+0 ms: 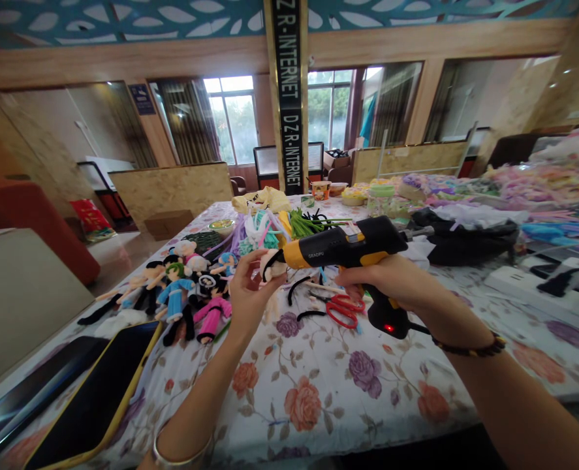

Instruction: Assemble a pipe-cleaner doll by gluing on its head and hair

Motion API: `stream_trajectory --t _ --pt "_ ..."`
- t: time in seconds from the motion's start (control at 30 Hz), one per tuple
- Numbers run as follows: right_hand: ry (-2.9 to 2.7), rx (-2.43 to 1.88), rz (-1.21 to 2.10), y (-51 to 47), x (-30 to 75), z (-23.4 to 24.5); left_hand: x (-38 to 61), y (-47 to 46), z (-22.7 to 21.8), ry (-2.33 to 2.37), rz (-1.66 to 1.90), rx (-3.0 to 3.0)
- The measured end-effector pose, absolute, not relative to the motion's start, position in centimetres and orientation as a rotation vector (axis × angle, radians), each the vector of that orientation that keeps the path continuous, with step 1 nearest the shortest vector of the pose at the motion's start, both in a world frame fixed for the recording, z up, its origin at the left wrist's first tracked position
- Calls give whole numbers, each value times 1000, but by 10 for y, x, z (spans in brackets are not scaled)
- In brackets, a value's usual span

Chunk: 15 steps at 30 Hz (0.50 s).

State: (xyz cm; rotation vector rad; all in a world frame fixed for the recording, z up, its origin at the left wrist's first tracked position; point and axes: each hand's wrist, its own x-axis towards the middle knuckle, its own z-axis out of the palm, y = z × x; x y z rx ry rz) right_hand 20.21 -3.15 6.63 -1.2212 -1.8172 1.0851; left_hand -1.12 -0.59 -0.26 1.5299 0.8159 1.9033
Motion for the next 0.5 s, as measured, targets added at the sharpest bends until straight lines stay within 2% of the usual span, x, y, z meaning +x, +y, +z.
stream_trajectory --t 0.5 --pt "-1824 -1216 1130 -35 198 68 -11 -5 -3 841 1921 1534"
